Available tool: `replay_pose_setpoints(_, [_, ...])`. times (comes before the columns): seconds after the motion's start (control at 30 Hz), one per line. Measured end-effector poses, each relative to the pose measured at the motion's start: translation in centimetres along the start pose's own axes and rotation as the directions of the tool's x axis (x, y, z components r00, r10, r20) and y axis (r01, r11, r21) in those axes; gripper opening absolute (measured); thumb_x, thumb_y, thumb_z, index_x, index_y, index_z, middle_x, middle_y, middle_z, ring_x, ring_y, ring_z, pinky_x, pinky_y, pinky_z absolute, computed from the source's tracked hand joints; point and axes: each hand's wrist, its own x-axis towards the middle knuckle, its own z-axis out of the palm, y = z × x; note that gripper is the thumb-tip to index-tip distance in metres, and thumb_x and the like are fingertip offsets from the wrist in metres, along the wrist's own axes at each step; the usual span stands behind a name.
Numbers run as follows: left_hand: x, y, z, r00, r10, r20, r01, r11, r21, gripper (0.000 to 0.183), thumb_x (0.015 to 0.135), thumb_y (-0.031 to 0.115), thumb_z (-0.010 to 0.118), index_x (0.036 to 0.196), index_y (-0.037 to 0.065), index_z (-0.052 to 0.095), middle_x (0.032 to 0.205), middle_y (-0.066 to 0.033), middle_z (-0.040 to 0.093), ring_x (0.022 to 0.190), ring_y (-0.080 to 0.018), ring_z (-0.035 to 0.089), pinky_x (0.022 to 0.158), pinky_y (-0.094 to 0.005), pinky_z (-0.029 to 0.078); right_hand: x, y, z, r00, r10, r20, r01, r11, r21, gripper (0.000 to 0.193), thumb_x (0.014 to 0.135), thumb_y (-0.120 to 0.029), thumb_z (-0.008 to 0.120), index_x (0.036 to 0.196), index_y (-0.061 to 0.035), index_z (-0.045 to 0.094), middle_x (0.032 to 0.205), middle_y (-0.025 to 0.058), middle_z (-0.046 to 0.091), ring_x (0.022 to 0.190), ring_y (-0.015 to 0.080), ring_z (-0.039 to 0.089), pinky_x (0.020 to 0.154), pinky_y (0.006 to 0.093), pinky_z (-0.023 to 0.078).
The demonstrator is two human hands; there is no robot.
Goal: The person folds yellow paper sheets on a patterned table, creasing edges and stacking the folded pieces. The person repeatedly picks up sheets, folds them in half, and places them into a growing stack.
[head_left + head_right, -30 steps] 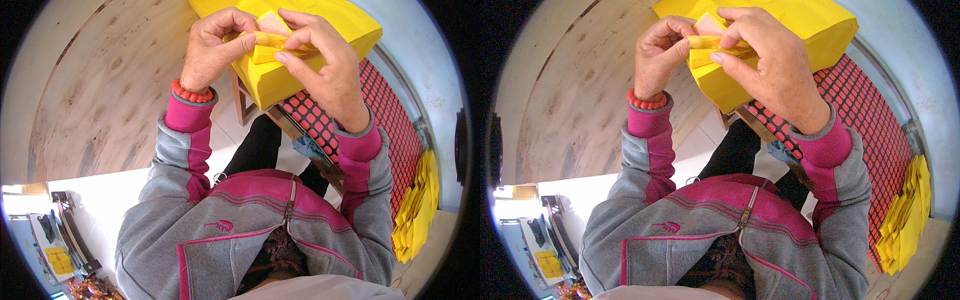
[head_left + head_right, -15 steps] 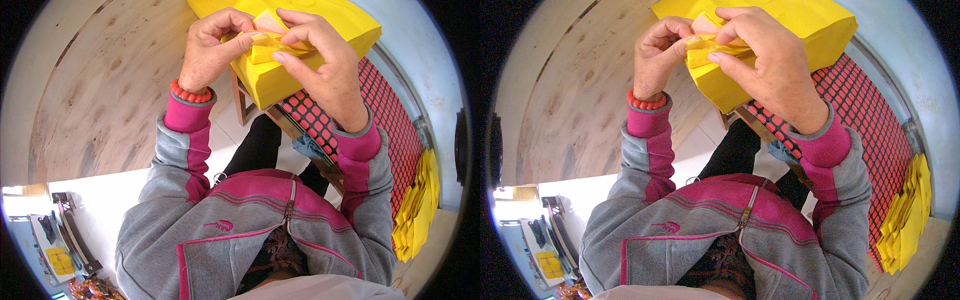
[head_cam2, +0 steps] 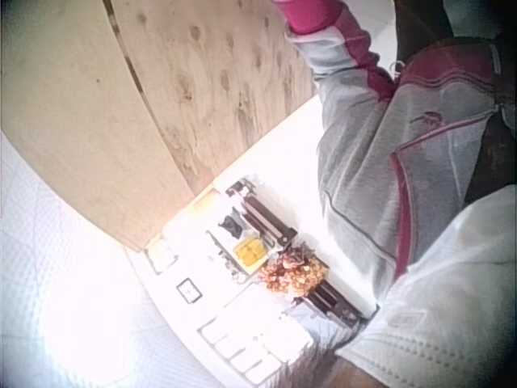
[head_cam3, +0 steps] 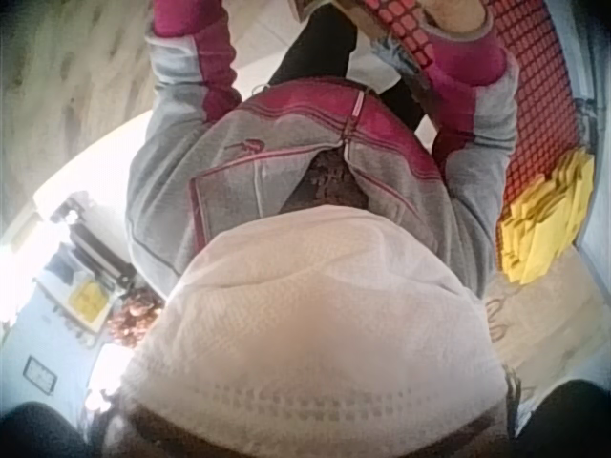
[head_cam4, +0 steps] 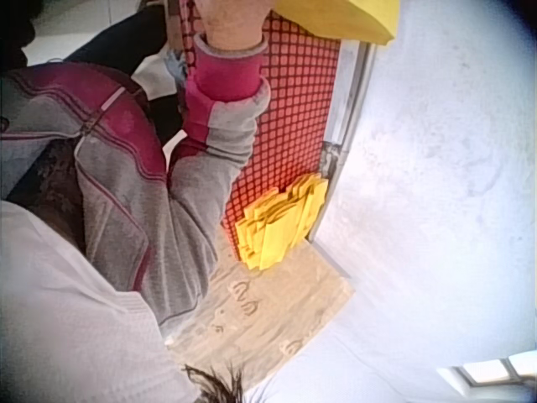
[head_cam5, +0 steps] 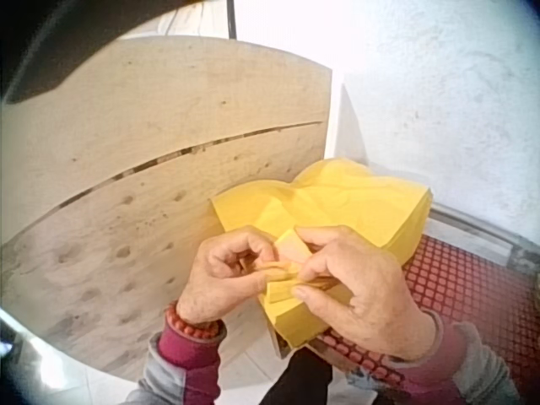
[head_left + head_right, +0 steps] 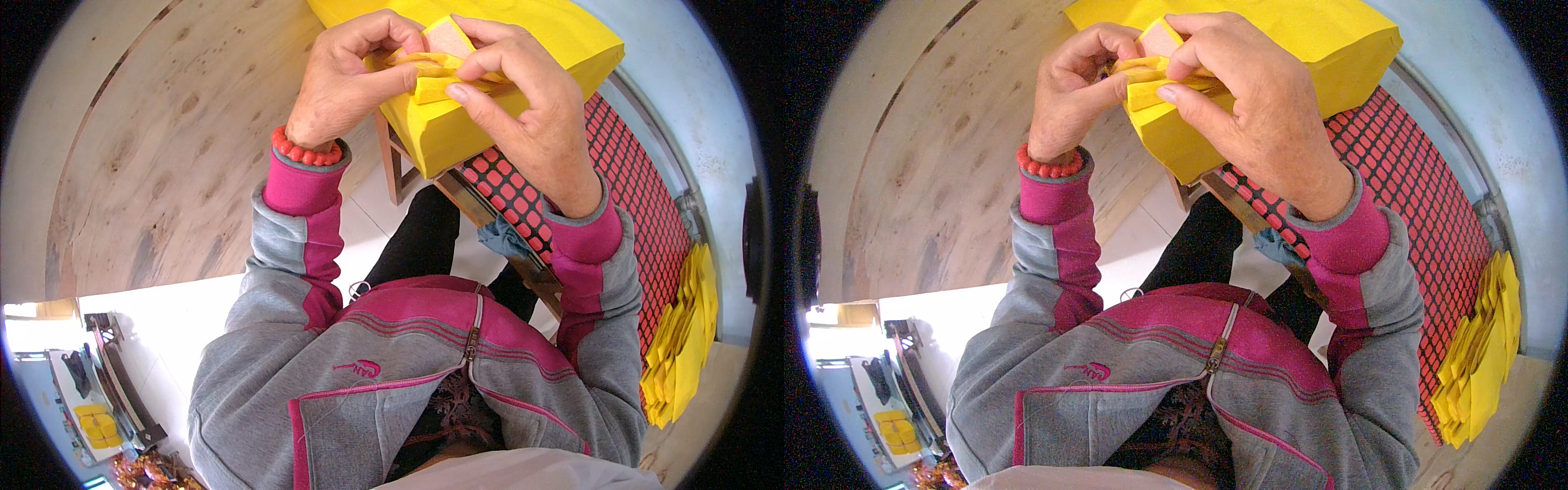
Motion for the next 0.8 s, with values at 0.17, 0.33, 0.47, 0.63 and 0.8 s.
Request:
replay_pose_setpoints(0.17, [0.3, 0.5, 0.6, 0.998, -0.047, -0.037, 0.049, 0.997, 0.054, 0.016, 0.085, -0.002, 0.073, 0.09, 0.005, 0.06, 0.1, 0.0002, 0.064, 0.09, -0.0076, 0.058, 0.08, -0.0219, 0.047, 0.1, -0.1, -0.1, 1.0, -0.017, -0.004, 0.017, 1.0, 0.0, 0.014, 0.085, -0.002, 0.072, 0.094, -0.001, 0.061, 0.123, 0.0154, 0.065, 0.103, 0.0254, 0.065, 0.089, 0.0318, 0.05])
replay_pose_setpoints(0.33, [0.5, 0.5, 1.1, 0.996, -0.04, -0.079, 0.048, 0.993, 0.107, 0.019, 0.083, -0.002, 0.076, 0.086, 0.005, 0.059, 0.097, 0.0008, 0.065, 0.088, -0.0066, 0.058, 0.078, -0.021, 0.047, 0.4, -0.1, -0.5, 0.997, -0.069, -0.036, 0.069, 0.998, -0.003, 0.024, 0.078, -0.005, 0.079, 0.093, -0.0015, 0.06, 0.113, 0.0235, 0.064, 0.097, 0.0311, 0.067, 0.081, 0.0337, 0.053])
replay_pose_setpoints(0.47, [0.6, -0.1, 1.2, 0.994, -0.033, -0.104, 0.037, 0.999, 0.03, 0.018, 0.084, -0.002, 0.076, 0.086, 0.005, 0.06, 0.096, 0.0009, 0.065, 0.088, -0.0066, 0.058, 0.078, -0.0214, 0.047, 0.4, 0.0, -0.5, 0.998, -0.053, -0.044, 0.053, 0.999, 0.002, 0.024, 0.078, -0.005, 0.079, 0.093, -0.0011, 0.061, 0.113, 0.0238, 0.064, 0.096, 0.0311, 0.067, 0.081, 0.0334, 0.053])
replay_pose_setpoints(0.63, [0.3, -0.4, 1.0, 0.992, -0.046, -0.119, 0.044, 0.999, -0.015, 0.015, 0.085, -0.001, 0.075, 0.089, 0.005, 0.062, 0.096, 0.0007, 0.064, 0.089, -0.0077, 0.059, 0.08, -0.022, 0.048, 0.3, 0.7, -0.1, 0.991, -0.131, -0.035, 0.131, 0.991, 0.008, 0.019, 0.082, -0.004, 0.074, 0.095, 0.0001, 0.062, 0.116, 0.0223, 0.064, 0.098, 0.0296, 0.066, 0.083, 0.0327, 0.052])
replay_pose_setpoints(0.8, [0.1, -0.4, 0.7, 0.995, -0.029, -0.095, 0.025, 0.999, -0.042, 0.01, 0.089, 0.003, 0.072, 0.094, 0.004, 0.063, 0.097, 0.0004, 0.064, 0.09, -0.0086, 0.06, 0.08, -0.0227, 0.049, -0.3, 0.6, 0.1, 0.999, -0.021, 0.038, 0.021, 1.0, 0.018, 0.012, 0.088, -0.002, 0.067, 0.098, 0.0006, 0.062, 0.123, 0.018, 0.064, 0.105, 0.028, 0.064, 0.091, 0.0332, 0.049])
